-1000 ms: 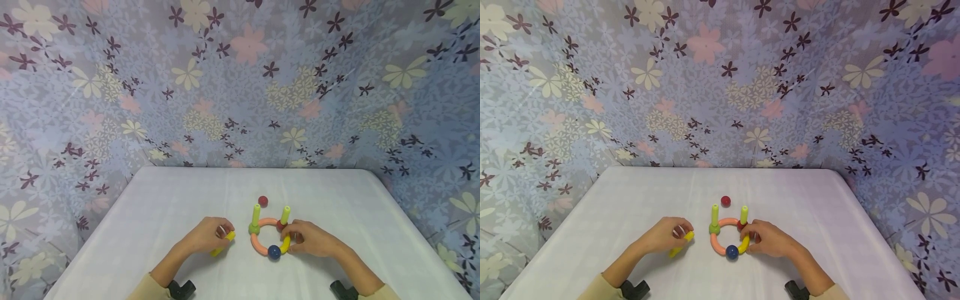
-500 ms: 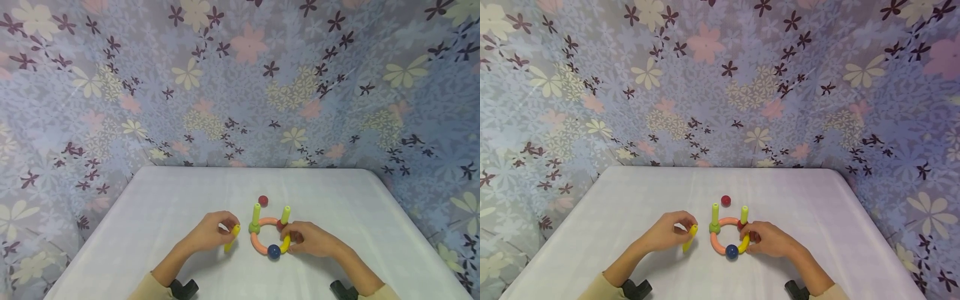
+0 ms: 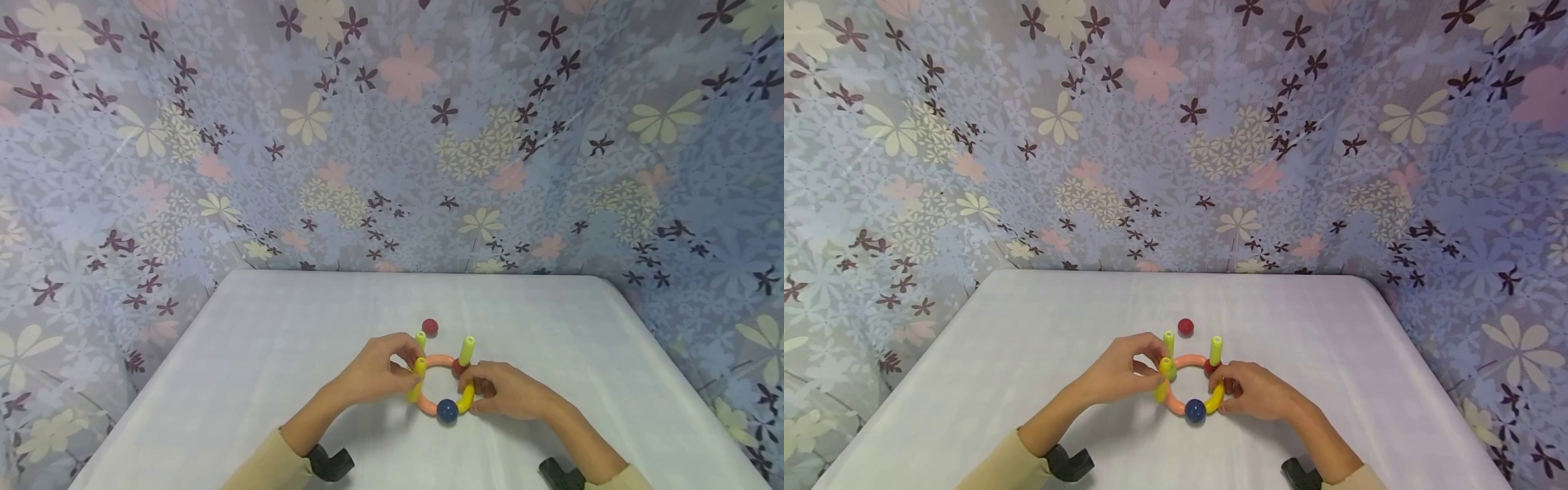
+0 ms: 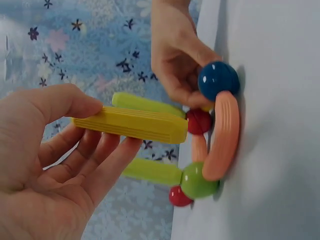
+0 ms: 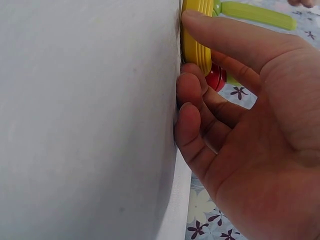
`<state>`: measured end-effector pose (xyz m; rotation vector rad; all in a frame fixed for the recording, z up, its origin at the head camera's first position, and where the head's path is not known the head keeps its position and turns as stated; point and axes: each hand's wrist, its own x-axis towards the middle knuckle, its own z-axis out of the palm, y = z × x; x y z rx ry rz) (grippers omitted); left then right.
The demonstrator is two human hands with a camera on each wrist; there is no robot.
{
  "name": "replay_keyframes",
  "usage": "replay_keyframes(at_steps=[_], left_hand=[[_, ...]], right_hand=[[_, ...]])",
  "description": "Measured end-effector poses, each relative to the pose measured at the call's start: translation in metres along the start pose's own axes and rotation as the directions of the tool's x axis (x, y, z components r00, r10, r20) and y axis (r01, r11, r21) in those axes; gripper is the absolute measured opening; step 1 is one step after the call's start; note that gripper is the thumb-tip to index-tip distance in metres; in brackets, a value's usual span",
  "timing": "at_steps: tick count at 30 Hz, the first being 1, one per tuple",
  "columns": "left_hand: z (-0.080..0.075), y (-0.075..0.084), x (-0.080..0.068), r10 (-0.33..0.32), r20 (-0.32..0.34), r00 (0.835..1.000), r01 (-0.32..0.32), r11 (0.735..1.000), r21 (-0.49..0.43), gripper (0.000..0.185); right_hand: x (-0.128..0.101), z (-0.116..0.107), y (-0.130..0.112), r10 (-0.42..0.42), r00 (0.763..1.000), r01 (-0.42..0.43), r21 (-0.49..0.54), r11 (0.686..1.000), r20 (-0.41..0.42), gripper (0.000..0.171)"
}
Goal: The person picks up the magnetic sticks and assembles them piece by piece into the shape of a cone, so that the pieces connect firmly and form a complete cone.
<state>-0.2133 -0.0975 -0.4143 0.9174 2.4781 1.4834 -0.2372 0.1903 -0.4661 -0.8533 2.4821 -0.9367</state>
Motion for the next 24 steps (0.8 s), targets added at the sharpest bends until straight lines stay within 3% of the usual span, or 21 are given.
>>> replay_keyframes(at_steps=[7, 16, 24], left_hand=[[0.014, 0.006, 0.010, 0.018, 0.012, 1.000, -0.018, 0.998, -0.052, 0.025], [0.030, 0.010, 0.017, 0.098, 0.034, 0.995, -0.092, 0.985, -0.147, 0.026], [0.041, 0.005, 0.018, 0.102, 0.051, 0.994, -0.093, 0.985, -0.147, 0.028]], right_hand=[[-0.001, 0.000, -0.001, -0.010, 1.000, 0.011, 0.016, 1.000, -0.006, 0.030], [-0.001, 0.000, 0.000, -0.043, 0.999, 0.043, 0.030, 0.999, -0.006, 0.029], [-0.002, 0.001, 0.002, -0.070, 0.998, 0.070, 0.039, 0.997, -0.003, 0.028]])
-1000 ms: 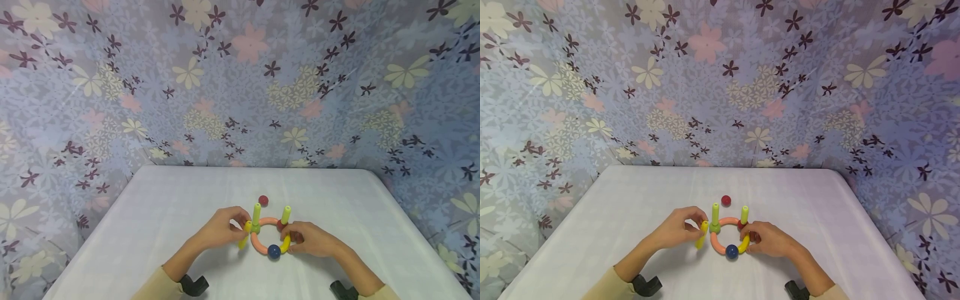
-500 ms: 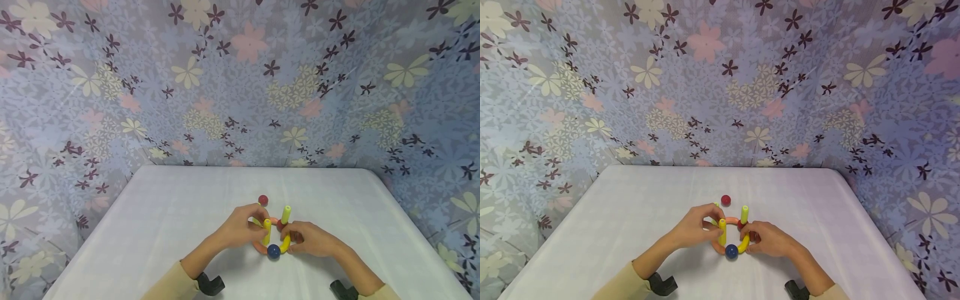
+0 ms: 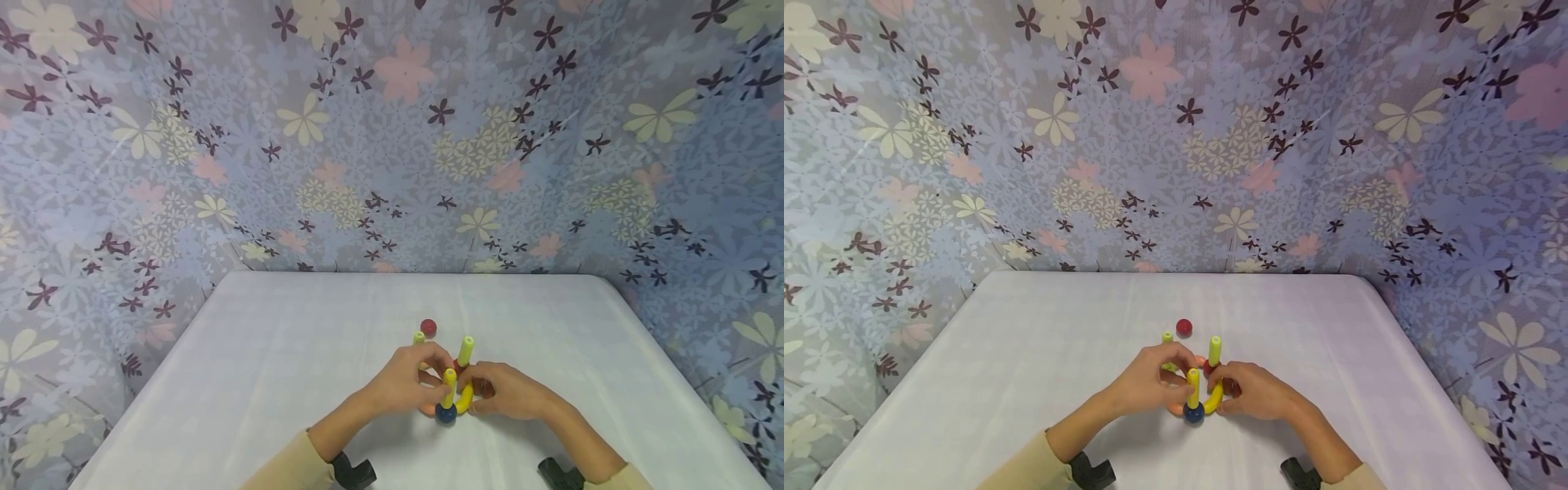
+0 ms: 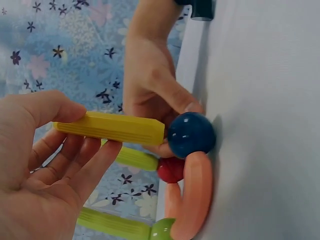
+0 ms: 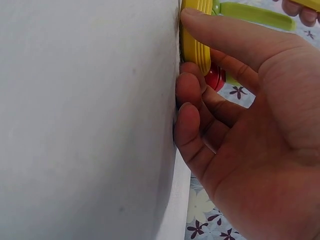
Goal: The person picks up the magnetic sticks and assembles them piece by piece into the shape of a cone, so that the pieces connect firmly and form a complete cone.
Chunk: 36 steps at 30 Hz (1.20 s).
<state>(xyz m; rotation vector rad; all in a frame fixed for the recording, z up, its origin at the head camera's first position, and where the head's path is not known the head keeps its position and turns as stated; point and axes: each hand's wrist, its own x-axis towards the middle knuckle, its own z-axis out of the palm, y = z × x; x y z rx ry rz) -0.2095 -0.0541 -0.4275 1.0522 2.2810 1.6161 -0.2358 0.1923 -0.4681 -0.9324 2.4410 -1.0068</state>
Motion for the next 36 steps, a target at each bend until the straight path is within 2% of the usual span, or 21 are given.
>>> replay_keyframes(at_steps=[10, 14, 16, 18, 21, 23, 24, 27, 30, 31, 32, 36], left_hand=[[0.003, -0.002, -0.002, 0.022, -0.009, 1.000, -0.022, 1.000, 0.019, 0.030], [-0.002, -0.001, -0.003, 0.070, -0.049, 0.996, -0.069, 0.998, 0.012, 0.029], [-0.005, 0.002, -0.003, 0.125, -0.096, 0.987, -0.122, 0.992, 0.038, 0.027], [-0.010, 0.006, -0.003, 0.215, -0.161, 0.963, -0.204, 0.976, 0.082, 0.025], [-0.018, 0.013, -0.004, 0.331, -0.277, 0.902, -0.288, 0.940, 0.184, 0.023], [-0.023, 0.012, -0.005, 0.347, -0.349, 0.870, -0.279, 0.932, 0.230, 0.027], [-0.024, 0.008, -0.006, 0.323, -0.380, 0.867, -0.246, 0.940, 0.239, 0.030], [-0.028, -0.013, -0.006, 0.182, -0.433, 0.883, -0.088, 0.969, 0.230, 0.038], [-0.030, -0.037, -0.005, 0.056, -0.420, 0.906, 0.031, 0.980, 0.196, 0.042], [-0.031, -0.043, -0.004, 0.032, -0.407, 0.913, 0.047, 0.982, 0.185, 0.042], [-0.031, -0.042, -0.004, 0.014, -0.393, 0.919, 0.055, 0.985, 0.164, 0.042], [-0.031, -0.048, -0.004, -0.011, -0.346, 0.938, 0.043, 0.995, 0.086, 0.039]], right_hand=[[-0.001, 0.002, -0.001, -0.010, 1.000, 0.010, -0.010, 1.000, -0.008, 0.026], [-0.001, 0.002, -0.001, -0.003, 1.000, 0.003, -0.019, 1.000, -0.011, 0.026], [0.000, 0.002, -0.001, 0.003, 1.000, -0.003, -0.033, 0.999, -0.013, 0.026], [0.000, 0.002, 0.000, 0.011, 1.000, -0.011, -0.046, 0.999, -0.014, 0.027], [0.001, 0.001, 0.001, 0.020, 1.000, -0.021, -0.059, 0.998, -0.016, 0.028], [0.001, 0.001, 0.001, 0.027, 0.999, -0.028, -0.062, 0.998, -0.017, 0.030], [0.000, 0.001, 0.001, 0.030, 0.999, -0.031, -0.063, 0.998, -0.018, 0.030], [0.001, 0.001, 0.001, 0.025, 1.000, -0.025, -0.056, 0.998, -0.012, 0.030], [0.002, 0.002, 0.000, 0.013, 1.000, -0.014, -0.056, 0.998, -0.009, 0.031], [0.002, 0.002, -0.001, 0.009, 1.000, -0.010, -0.058, 0.998, -0.009, 0.031], [0.002, 0.002, -0.002, 0.009, 1.000, -0.010, -0.060, 0.998, -0.010, 0.031], [0.003, 0.004, -0.003, 0.010, 1.000, -0.011, -0.061, 0.998, -0.013, 0.031]])
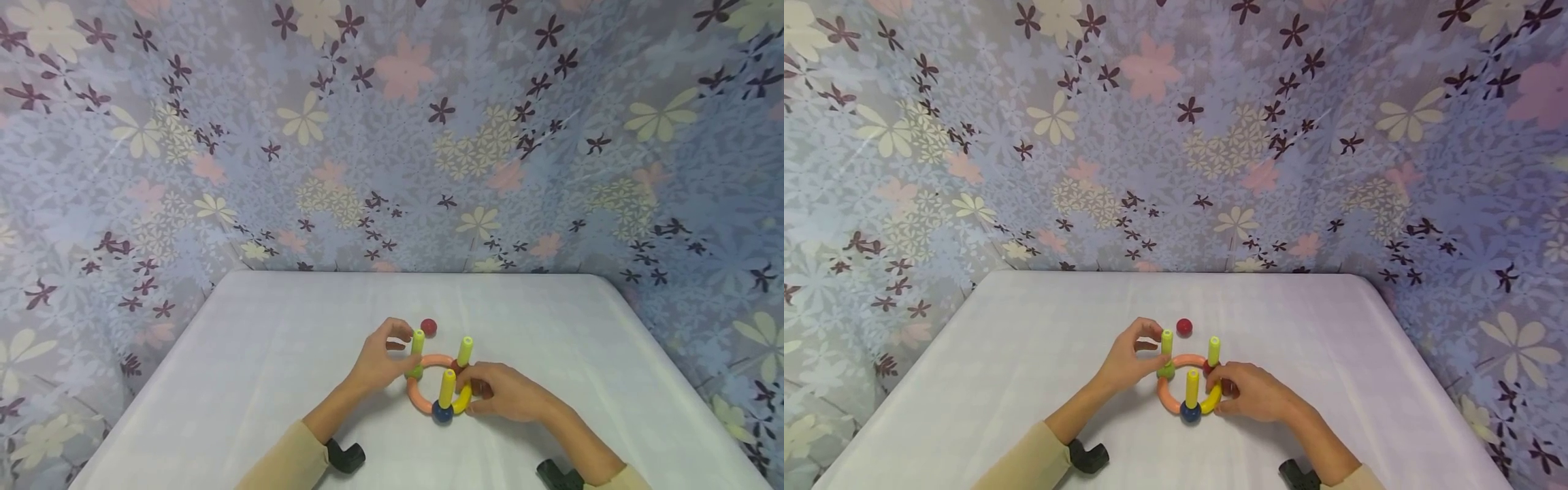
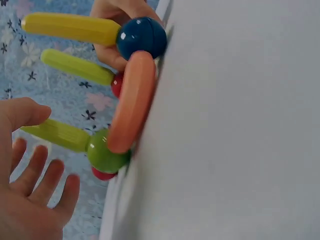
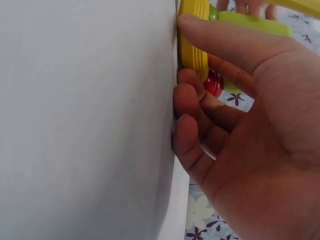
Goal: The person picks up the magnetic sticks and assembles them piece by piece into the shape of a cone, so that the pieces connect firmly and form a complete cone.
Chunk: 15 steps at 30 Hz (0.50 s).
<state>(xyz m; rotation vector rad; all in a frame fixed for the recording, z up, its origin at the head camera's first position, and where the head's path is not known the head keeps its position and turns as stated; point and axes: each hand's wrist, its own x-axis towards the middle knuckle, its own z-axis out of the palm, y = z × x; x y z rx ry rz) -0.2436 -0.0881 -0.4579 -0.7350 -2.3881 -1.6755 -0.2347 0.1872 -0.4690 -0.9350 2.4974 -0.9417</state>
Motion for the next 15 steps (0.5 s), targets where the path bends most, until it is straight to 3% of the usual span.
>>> replay_keyframes(at_steps=[2, 4, 8, 12, 15], left_hand=[[0.000, -0.003, -0.001, -0.014, 0.021, 1.000, 0.015, 0.999, -0.029, 0.035], [0.001, -0.016, 0.000, -0.010, 0.040, 0.999, 0.012, 0.999, -0.048, 0.031], [0.000, -0.020, 0.000, -0.019, 0.070, 0.997, 0.026, 0.995, -0.093, 0.028], [-0.001, -0.019, 0.000, -0.050, 0.090, 0.995, 0.060, 0.992, -0.113, 0.028], [-0.004, -0.008, 0.000, -0.058, 0.117, 0.991, 0.073, 0.989, -0.126, 0.027]], right_hand=[[0.001, 0.000, 0.000, 0.005, 1.000, -0.005, 0.006, 1.000, 0.004, 0.032], [0.001, 0.001, -0.001, 0.011, 1.000, -0.012, 0.016, 1.000, 0.011, 0.031], [0.002, 0.001, -0.002, 0.021, 1.000, -0.022, 0.032, 0.999, 0.023, 0.032], [-0.001, -0.002, -0.001, 0.004, 0.998, -0.009, 0.086, 0.996, 0.058, 0.033], [-0.005, -0.008, 0.002, -0.021, 0.993, -0.002, 0.191, 0.982, 0.119, 0.032]])
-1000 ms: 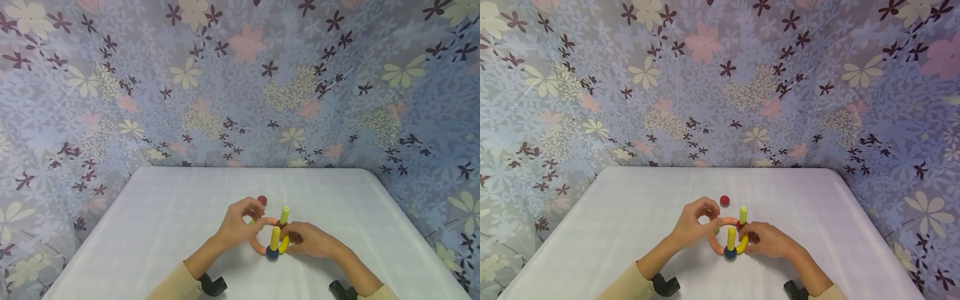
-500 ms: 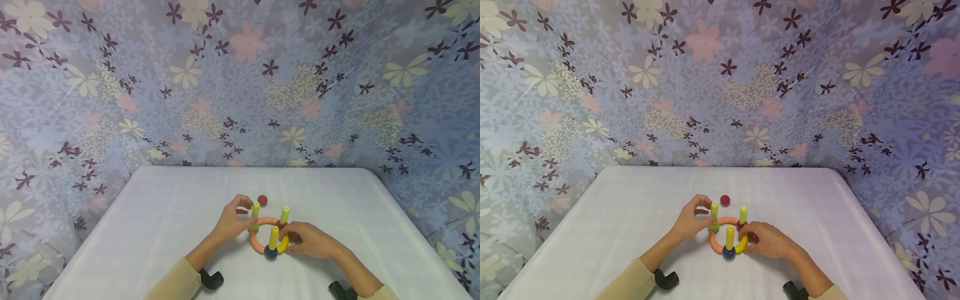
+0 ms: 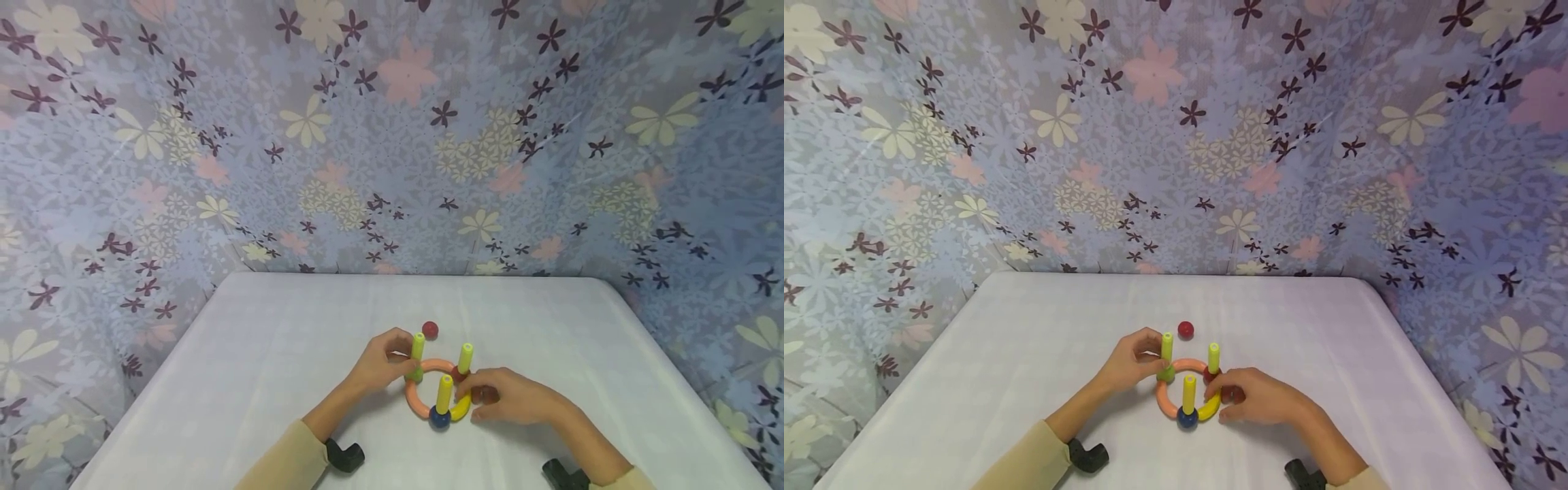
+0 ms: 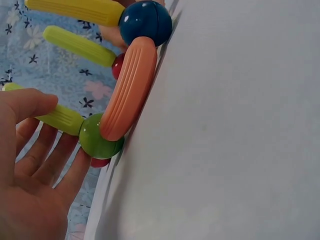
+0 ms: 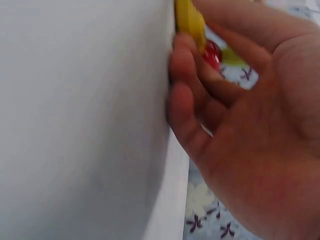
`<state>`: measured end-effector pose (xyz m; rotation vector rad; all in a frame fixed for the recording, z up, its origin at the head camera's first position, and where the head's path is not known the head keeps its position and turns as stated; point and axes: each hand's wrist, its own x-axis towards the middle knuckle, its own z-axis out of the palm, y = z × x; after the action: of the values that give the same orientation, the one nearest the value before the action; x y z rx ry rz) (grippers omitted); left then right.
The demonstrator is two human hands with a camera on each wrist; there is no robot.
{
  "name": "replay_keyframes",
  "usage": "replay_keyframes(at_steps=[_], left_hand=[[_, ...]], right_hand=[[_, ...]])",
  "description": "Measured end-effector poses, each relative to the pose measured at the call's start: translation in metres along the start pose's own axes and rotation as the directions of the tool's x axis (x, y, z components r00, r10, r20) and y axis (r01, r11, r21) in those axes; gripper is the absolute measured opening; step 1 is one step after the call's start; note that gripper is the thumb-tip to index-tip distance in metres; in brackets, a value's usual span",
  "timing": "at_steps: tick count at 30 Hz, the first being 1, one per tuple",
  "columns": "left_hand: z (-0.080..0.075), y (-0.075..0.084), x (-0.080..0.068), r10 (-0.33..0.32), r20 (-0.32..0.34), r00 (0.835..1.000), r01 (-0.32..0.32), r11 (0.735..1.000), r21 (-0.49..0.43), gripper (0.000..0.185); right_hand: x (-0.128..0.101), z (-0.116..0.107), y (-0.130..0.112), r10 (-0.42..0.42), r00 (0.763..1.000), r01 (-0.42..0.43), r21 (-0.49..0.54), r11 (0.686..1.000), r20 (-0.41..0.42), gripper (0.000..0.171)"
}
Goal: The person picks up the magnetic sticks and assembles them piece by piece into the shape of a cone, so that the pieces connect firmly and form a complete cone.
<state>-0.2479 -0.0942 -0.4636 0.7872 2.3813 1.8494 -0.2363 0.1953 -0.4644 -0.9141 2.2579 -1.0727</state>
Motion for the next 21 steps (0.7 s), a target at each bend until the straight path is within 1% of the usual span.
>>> replay_keyframes(at_steps=[2, 4, 5, 8, 11, 14, 16, 18, 21], left_hand=[[-0.001, 0.007, -0.001, -0.005, 0.019, 1.000, 0.005, 1.000, -0.011, 0.026], [-0.003, 0.014, -0.003, -0.001, 0.028, 1.000, 0.001, 1.000, -0.014, 0.025], [-0.003, 0.015, -0.003, -0.001, 0.031, 1.000, 0.001, 1.000, -0.016, 0.025], [-0.005, 0.018, -0.003, -0.004, 0.028, 1.000, 0.005, 1.000, -0.024, 0.024], [-0.006, 0.017, -0.002, -0.030, 0.026, 0.999, 0.031, 0.999, -0.024, 0.024], [-0.007, 0.015, -0.002, -0.047, 0.029, 0.998, 0.048, 0.999, -0.015, 0.025], [-0.007, 0.015, -0.003, -0.046, 0.031, 0.998, 0.046, 0.999, -0.012, 0.025], [-0.006, 0.015, -0.003, -0.038, 0.031, 0.999, 0.038, 0.999, -0.012, 0.025], [-0.006, 0.014, -0.003, -0.031, 0.032, 0.999, 0.032, 0.999, -0.014, 0.026]], right_hand=[[-0.003, -0.006, 0.002, -0.005, 0.999, 0.001, 0.077, 0.997, 0.050, 0.029], [-0.005, -0.015, 0.006, -0.013, 0.997, 0.004, 0.122, 0.993, 0.078, 0.027], [-0.005, -0.019, 0.007, -0.018, 0.996, 0.007, 0.136, 0.991, 0.085, 0.025], [0.000, -0.031, 0.013, -0.021, 0.998, 0.012, 0.141, 0.990, 0.061, 0.020], [0.012, -0.038, 0.019, -0.005, 1.000, 0.006, 0.141, 0.990, -0.008, 0.019], [0.029, -0.042, 0.024, 0.056, 0.991, -0.041, 0.124, 0.991, -0.122, 0.022], [0.041, -0.042, 0.026, 0.109, 0.972, -0.087, 0.112, 0.990, -0.208, 0.024], [0.053, -0.042, 0.028, 0.149, 0.950, -0.126, 0.100, 0.987, -0.276, 0.027], [0.070, -0.041, 0.030, 0.180, 0.925, -0.156, 0.098, 0.983, -0.336, 0.030]])
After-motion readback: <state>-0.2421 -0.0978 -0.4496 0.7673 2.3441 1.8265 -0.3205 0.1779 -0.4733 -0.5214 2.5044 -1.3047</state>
